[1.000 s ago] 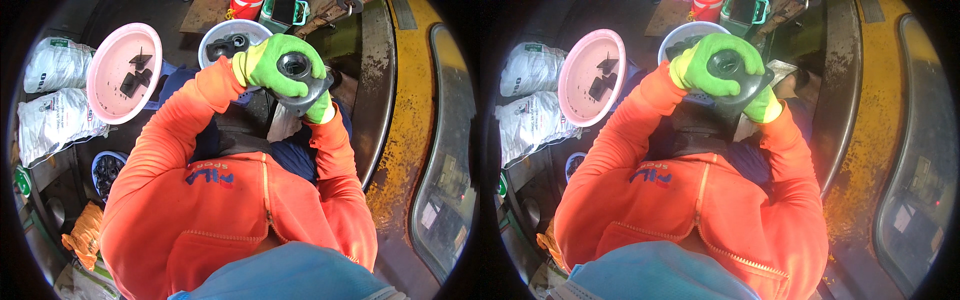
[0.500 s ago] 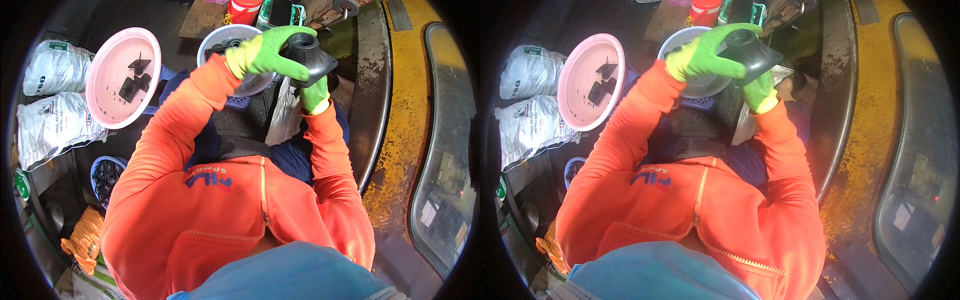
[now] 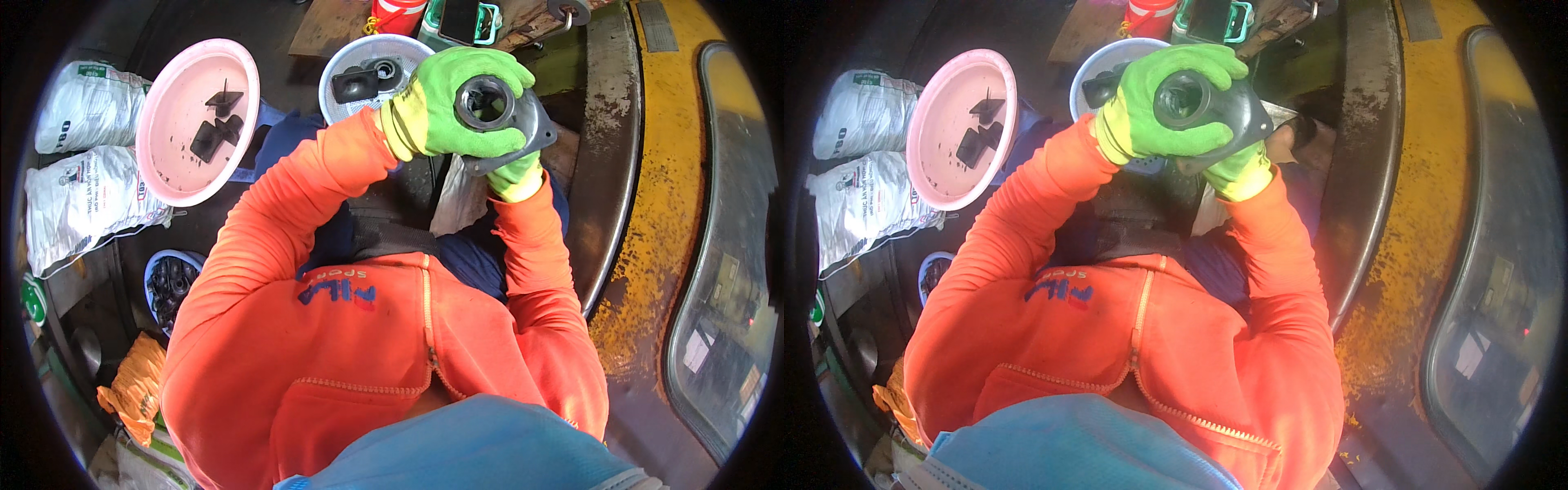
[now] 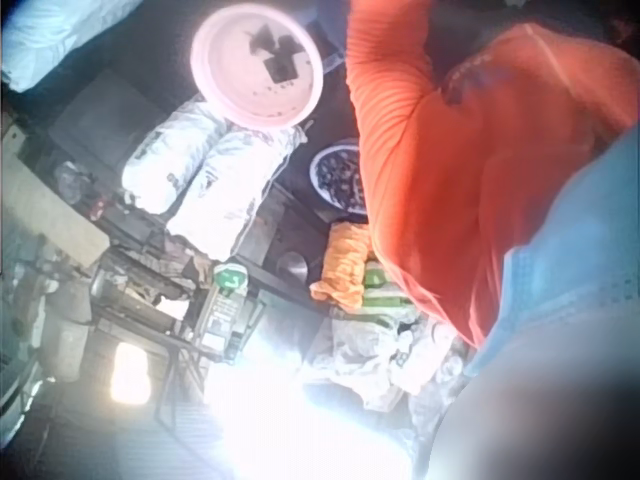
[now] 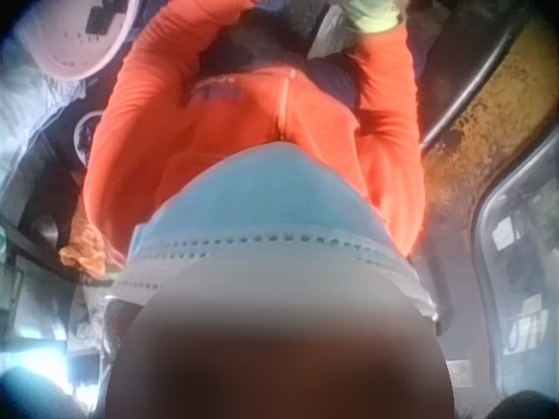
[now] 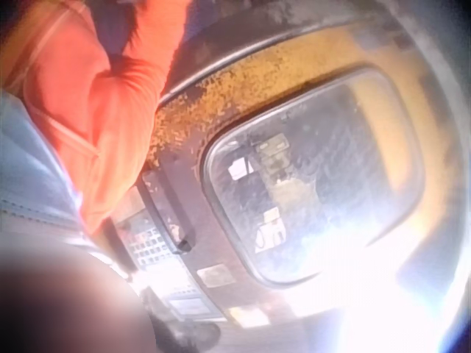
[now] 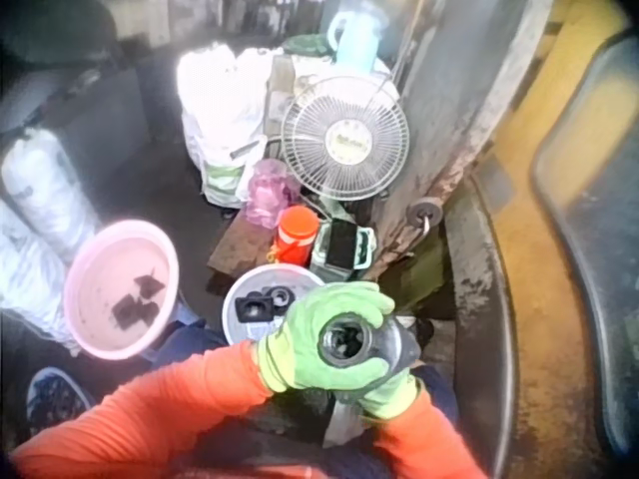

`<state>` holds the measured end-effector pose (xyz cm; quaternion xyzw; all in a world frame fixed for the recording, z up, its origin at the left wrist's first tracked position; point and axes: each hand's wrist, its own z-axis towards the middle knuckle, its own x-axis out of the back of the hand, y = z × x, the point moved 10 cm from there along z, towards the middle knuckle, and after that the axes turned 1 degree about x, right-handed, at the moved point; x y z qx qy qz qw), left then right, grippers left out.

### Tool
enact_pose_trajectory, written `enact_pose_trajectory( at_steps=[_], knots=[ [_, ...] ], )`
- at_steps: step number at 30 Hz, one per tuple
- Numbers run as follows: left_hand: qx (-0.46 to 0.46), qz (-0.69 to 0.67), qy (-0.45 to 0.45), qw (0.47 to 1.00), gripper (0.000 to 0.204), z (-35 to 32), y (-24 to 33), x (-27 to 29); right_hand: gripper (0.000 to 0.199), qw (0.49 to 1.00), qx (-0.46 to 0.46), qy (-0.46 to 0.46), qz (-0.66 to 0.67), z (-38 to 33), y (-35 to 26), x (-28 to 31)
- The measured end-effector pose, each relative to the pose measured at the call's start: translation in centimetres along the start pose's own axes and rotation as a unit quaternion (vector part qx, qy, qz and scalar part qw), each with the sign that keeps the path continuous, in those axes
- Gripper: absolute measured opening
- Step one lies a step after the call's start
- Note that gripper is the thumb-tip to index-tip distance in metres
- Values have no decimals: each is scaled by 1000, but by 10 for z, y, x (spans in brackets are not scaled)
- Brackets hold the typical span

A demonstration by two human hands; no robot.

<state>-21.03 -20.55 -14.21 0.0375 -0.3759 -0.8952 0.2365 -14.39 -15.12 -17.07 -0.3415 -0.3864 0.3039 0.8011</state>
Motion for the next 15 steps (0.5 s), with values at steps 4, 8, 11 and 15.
enact_pose_trajectory(
  at_steps=[4, 8, 11, 15],
  knots=[
    [42, -113, -82, 989, 40, 2, -5, -8, 62, 996, -42, -67, 36, -11, -3, -7],
    [31, -146, -203, 968, 42, -1, 0, -22, 73, 980, -17, -192, -57, -25, -11, -23],
    [-11, -279, -299, 912, 45, -9, 11, -37, 68, 971, -35, -237, -20, -38, -9, -31],
    [-18, -304, -354, 885, 52, -11, 3, -47, 61, 968, -132, -160, 138, -39, 13, -36]
  ],
)
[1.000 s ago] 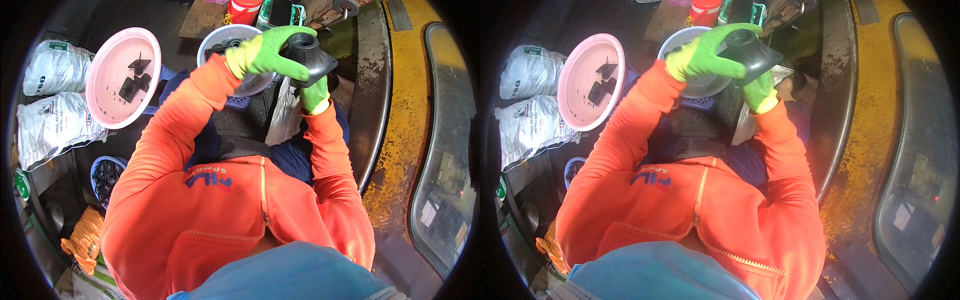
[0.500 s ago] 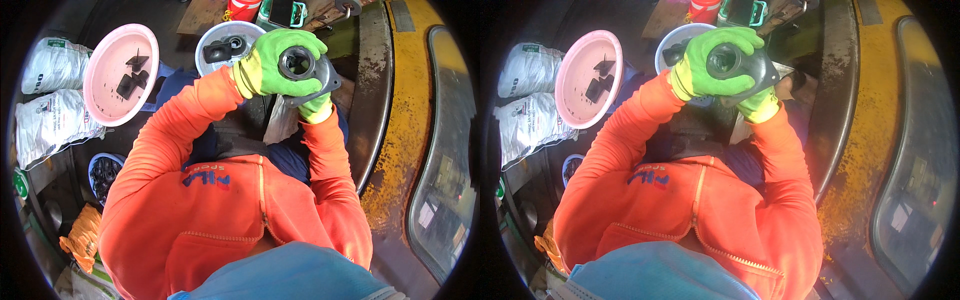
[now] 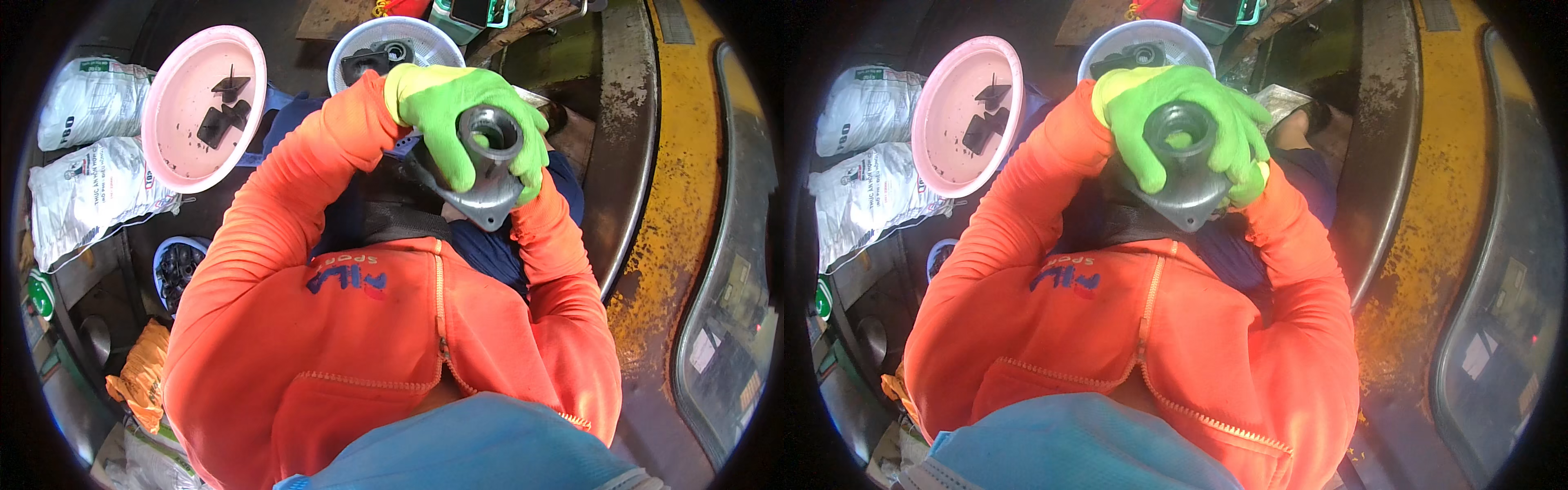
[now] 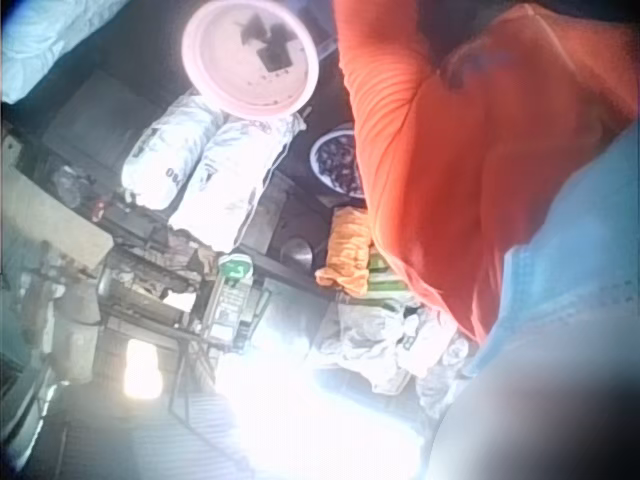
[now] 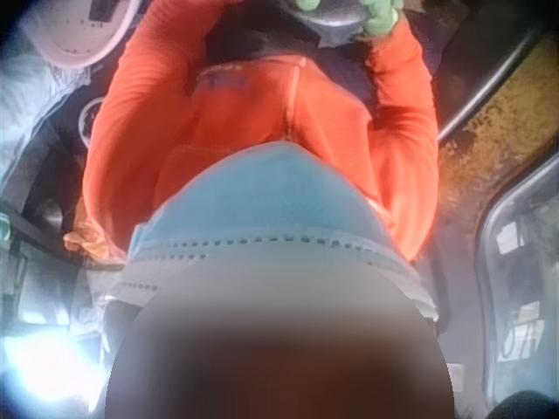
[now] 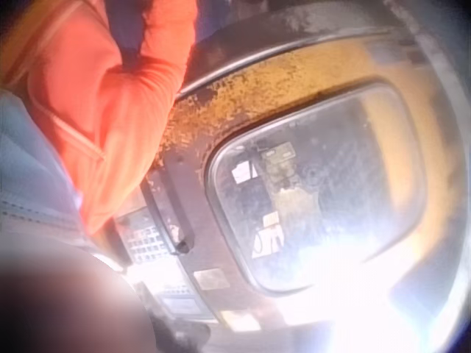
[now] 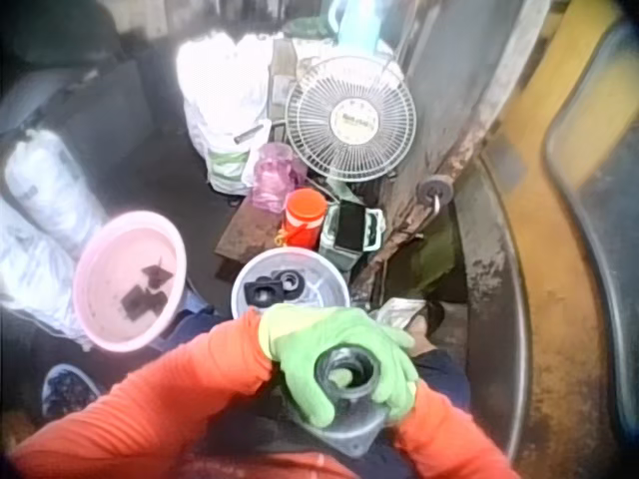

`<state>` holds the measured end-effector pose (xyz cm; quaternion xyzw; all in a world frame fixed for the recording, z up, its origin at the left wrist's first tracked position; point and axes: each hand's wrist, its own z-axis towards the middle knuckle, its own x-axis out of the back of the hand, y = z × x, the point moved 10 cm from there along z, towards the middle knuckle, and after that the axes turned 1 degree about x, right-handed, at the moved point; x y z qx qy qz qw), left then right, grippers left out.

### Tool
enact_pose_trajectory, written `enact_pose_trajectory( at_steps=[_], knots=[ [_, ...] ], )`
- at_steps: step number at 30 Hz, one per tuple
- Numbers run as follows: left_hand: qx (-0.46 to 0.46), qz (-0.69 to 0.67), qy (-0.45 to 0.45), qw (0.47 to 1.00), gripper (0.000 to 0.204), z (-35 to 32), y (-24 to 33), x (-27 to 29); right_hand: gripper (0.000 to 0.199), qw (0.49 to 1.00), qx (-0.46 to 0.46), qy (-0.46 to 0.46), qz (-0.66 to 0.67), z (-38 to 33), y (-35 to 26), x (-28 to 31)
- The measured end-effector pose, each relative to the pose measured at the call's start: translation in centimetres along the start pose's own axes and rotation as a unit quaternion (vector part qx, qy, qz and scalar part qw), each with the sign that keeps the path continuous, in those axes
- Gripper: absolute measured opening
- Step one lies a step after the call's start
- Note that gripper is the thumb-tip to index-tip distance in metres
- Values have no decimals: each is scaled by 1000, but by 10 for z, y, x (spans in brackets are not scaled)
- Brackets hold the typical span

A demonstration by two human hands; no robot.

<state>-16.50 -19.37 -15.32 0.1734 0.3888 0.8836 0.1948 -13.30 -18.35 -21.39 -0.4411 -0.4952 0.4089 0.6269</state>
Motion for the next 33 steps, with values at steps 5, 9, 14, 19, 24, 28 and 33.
enact_pose_trajectory(
  at_steps=[5, 9, 14, 19, 24, 28, 33],
  knots=[
    [85, 328, 142, 930, 74, -11, 11, 56, 53, 956, 110, 117, -247, 22, -21, 32],
    [174, 237, 261, 919, 76, -18, -12, 61, 28, 956, 150, 249, -36, 27, -17, 60],
    [30, 277, 369, 887, 46, -23, -3, 40, 34, 950, 127, 283, -30, 21, -8, 56],
    [1, 254, 322, 912, 42, -16, 16, 36, 32, 953, 98, 267, -105, 22, -30, 53],
    [20, 179, 252, 951, 40, -7, 22, 29, 44, 960, 110, 107, -235, 13, -38, 28],
    [-1, 118, 182, 976, 40, -2, 21, 19, 61, 978, 72, 30, -195, -1, -4, 16],
    [-41, 44, 77, 995, 42, 6, 23, 2, 63, 994, 60, -35, -85, -19, 8, 4]
  ],
)
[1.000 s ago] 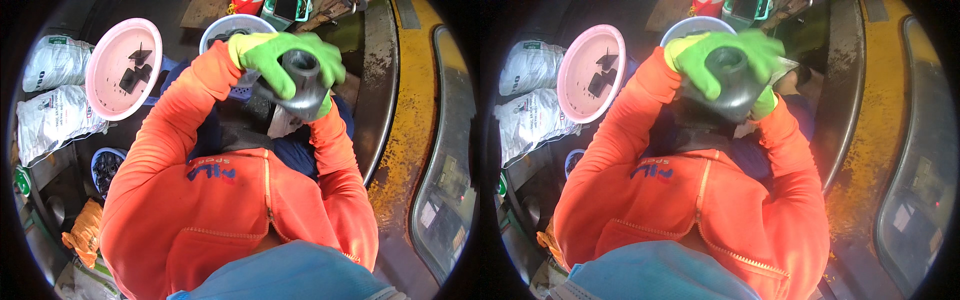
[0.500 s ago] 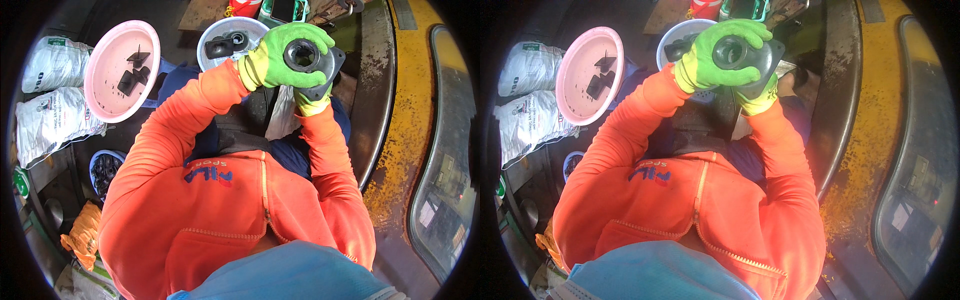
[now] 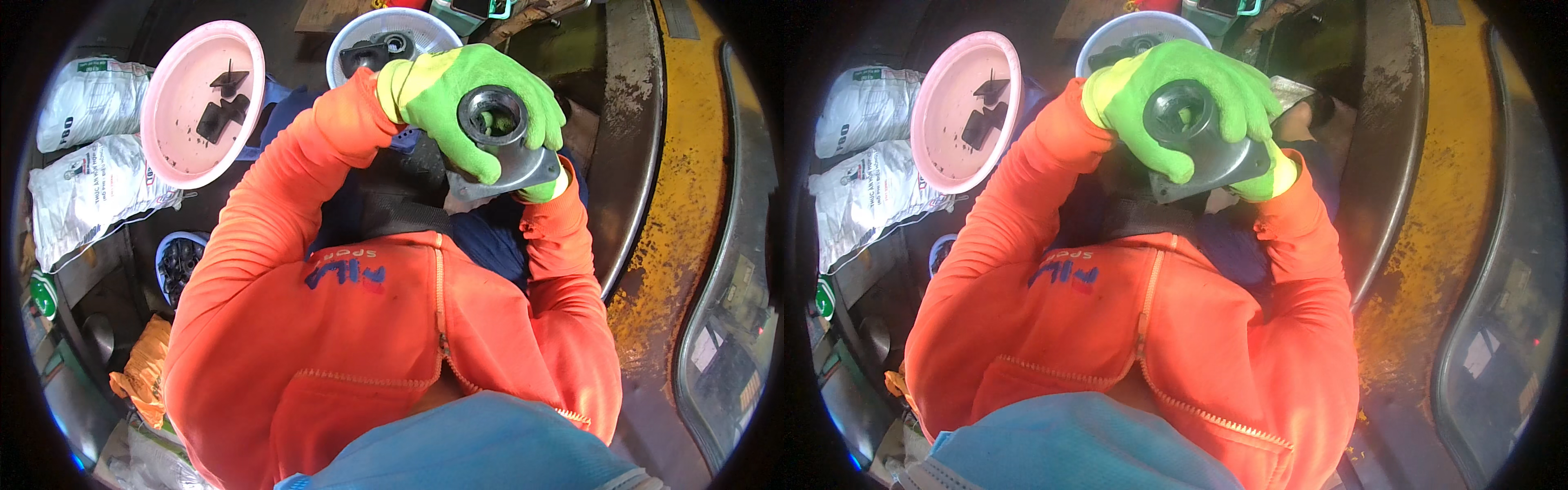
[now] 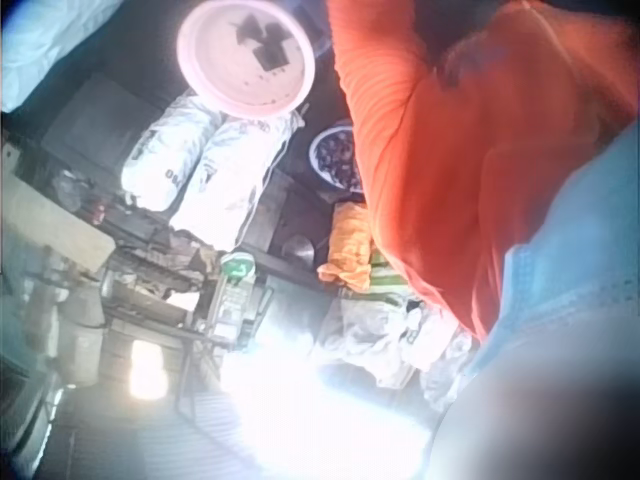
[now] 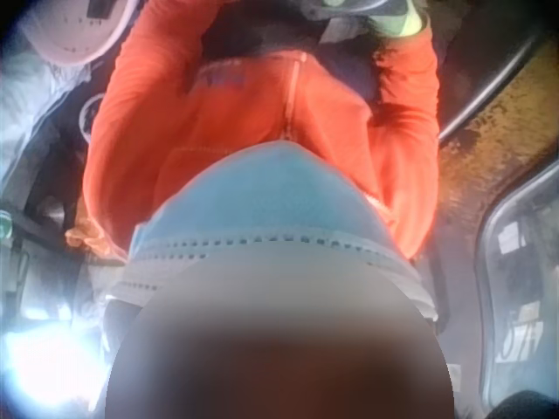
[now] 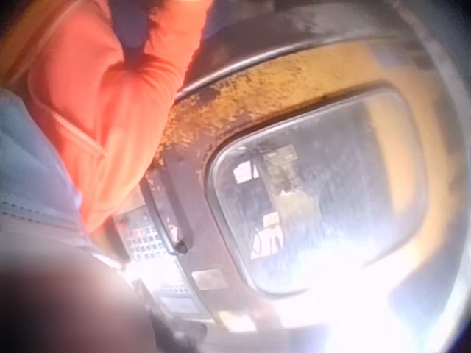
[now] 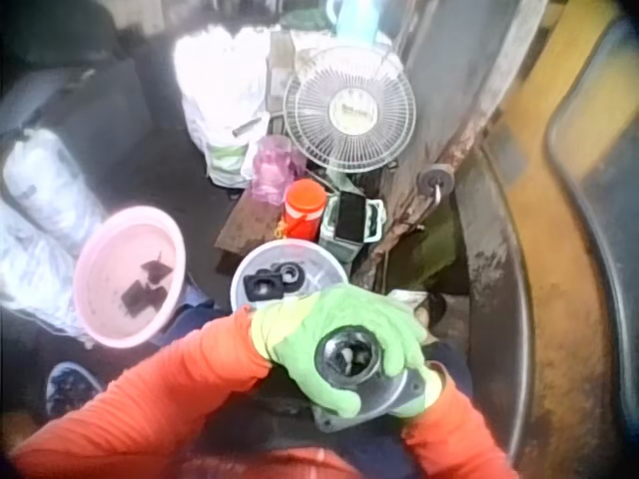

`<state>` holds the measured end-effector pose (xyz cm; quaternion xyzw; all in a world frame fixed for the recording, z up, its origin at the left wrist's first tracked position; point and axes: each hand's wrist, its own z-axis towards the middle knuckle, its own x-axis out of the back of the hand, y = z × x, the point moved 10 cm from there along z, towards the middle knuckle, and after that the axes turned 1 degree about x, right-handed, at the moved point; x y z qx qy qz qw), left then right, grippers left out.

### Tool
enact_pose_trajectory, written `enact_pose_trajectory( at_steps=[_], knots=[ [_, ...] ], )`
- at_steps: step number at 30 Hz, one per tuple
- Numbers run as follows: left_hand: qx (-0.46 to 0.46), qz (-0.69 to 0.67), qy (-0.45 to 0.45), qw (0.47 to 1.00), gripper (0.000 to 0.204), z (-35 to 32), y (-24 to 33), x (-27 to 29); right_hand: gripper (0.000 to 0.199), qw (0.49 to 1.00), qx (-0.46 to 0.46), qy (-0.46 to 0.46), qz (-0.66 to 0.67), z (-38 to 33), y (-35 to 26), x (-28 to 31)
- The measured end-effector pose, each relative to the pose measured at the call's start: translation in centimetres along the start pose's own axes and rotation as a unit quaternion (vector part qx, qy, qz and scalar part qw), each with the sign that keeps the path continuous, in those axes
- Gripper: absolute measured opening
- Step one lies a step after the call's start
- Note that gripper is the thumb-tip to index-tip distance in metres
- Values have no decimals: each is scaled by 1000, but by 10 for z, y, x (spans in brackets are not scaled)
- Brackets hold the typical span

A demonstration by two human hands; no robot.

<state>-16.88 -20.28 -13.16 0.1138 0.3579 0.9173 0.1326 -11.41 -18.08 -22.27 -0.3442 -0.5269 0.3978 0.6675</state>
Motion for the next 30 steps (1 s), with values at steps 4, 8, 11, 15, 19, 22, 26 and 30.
enact_pose_trajectory(
  at_steps=[4, 8, 11, 15, 19, 22, 26, 30],
  knots=[
    [-15, -24, -77, 997, 48, -2, 2, -18, 50, 999, -2, -38, 0, -9, -4, -12],
    [-18, -107, -104, 989, 46, -9, -6, -29, 42, 987, -55, -41, 146, -5, 8, -29],
    [-38, -234, -104, 966, 49, -9, -17, -33, 41, 852, -117, -74, 505, 7, 15, -51],
    [-5, -512, 153, 845, 53, -15, -53, 23, 47, 584, -75, -183, 787, 27, -15, -47],
    [90, -478, 419, 766, 34, -57, -82, 83, 52, 766, -152, 242, 576, 19, 49, 33],
    [299, -34, 338, 892, 54, -63, -86, 81, 40, 829, -163, 301, 442, 15, 58, 63],
    [178, -62, 382, 905, 75, -56, -81, 76, 34, 804, -110, 345, 471, 7, 65, 80],
    [190, -384, 453, 782, 58, -66, -112, 63, 31, 806, -97, 353, 465, 11, 65, 78]
  ],
)
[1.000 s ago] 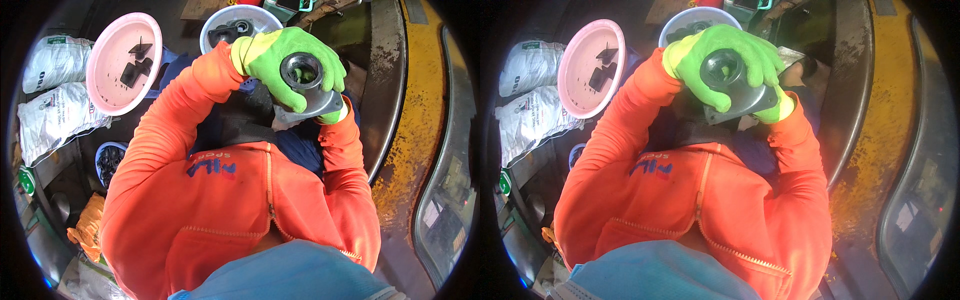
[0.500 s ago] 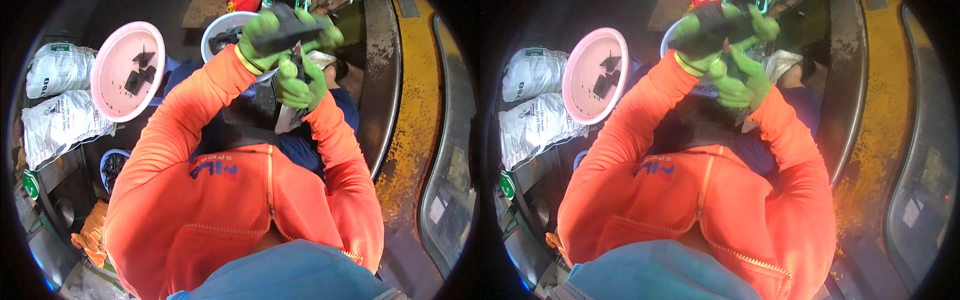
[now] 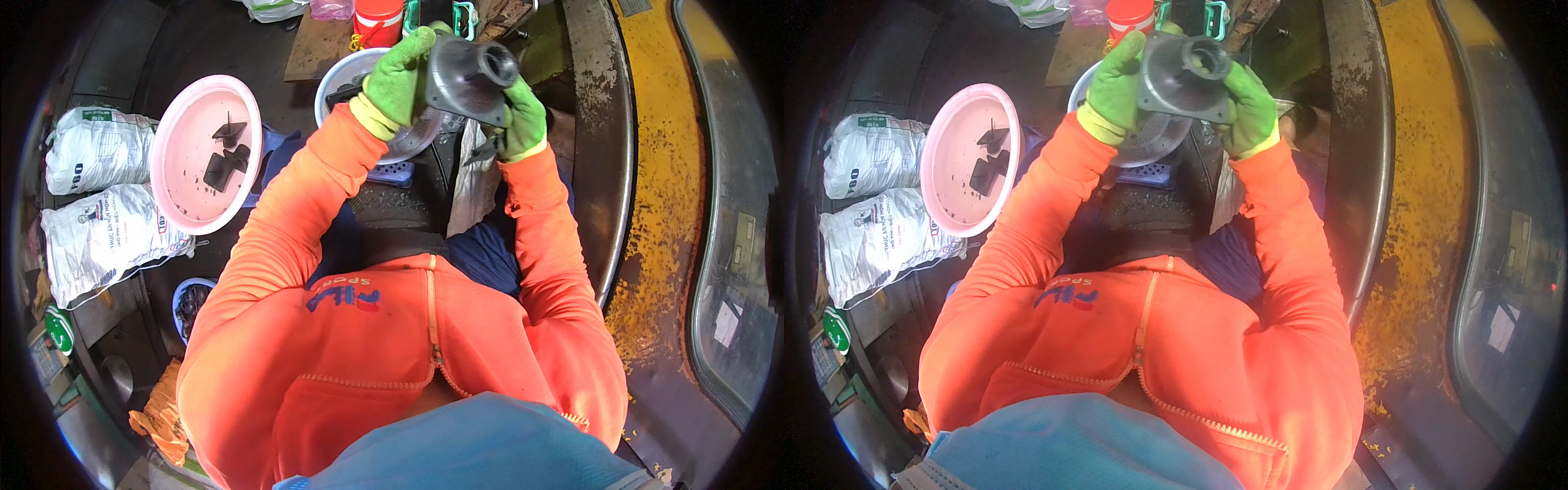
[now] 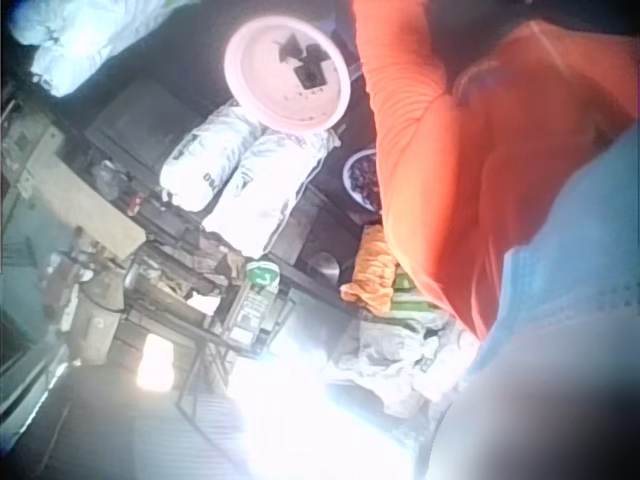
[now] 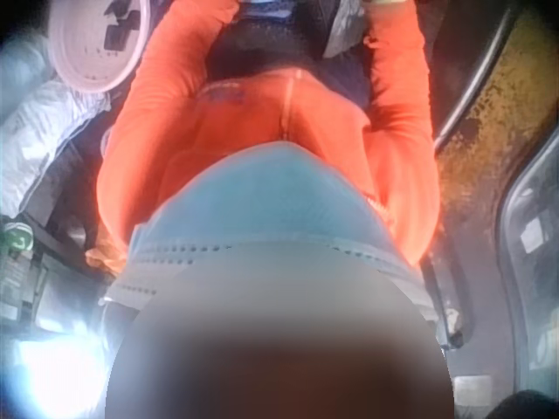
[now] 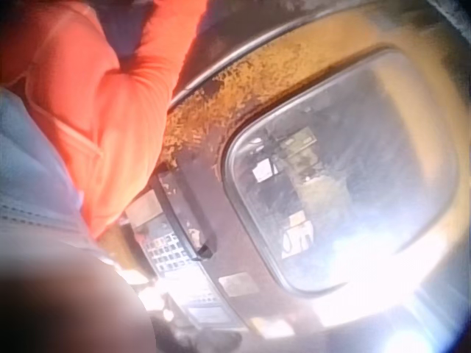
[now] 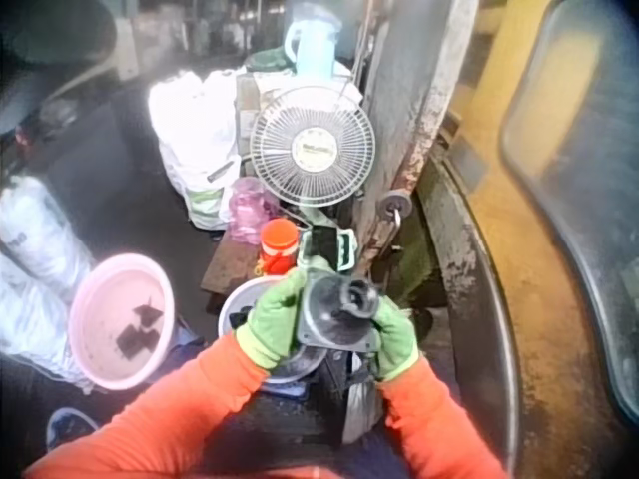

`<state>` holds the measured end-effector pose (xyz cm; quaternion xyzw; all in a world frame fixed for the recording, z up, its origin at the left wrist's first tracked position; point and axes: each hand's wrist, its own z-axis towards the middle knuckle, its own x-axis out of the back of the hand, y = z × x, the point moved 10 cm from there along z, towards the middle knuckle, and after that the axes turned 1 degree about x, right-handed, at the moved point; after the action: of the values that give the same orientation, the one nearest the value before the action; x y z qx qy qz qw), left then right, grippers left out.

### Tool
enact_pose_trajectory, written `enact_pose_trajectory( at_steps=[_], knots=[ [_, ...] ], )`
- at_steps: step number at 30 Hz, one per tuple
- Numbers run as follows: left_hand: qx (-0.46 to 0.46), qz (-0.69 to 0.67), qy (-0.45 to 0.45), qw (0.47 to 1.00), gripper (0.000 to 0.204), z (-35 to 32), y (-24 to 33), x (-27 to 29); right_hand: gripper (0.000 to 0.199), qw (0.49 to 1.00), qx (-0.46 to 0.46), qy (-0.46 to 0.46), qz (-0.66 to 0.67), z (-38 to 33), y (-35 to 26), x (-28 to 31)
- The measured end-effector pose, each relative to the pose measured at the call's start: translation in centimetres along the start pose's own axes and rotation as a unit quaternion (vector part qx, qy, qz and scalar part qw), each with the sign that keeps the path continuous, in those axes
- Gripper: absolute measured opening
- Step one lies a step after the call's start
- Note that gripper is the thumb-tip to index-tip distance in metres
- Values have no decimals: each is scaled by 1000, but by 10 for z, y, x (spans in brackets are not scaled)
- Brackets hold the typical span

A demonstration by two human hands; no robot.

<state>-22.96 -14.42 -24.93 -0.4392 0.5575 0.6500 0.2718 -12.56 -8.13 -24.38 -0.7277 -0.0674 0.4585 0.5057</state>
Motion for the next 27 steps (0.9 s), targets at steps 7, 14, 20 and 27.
enact_pose_trajectory(
  at_steps=[7, 14, 20, 27],
  knots=[
    [160, -134, -25, 978, 57, -8, -29, 2, 33, 909, 136, 151, -364, -8, -43, 8],
    [206, -105, -140, 963, 57, -6, -5, -7, 26, 831, 170, -78, -524, -11, -34, -15],
    [148, -137, -26, 979, 31, -14, 1, -9, 25, 744, 279, -114, -596, -25, -42, -47],
    [61, -86, -96, 990, 48, -9, 22, -23, 27, 777, 237, -113, -571, -21, -28, -46]
  ],
)
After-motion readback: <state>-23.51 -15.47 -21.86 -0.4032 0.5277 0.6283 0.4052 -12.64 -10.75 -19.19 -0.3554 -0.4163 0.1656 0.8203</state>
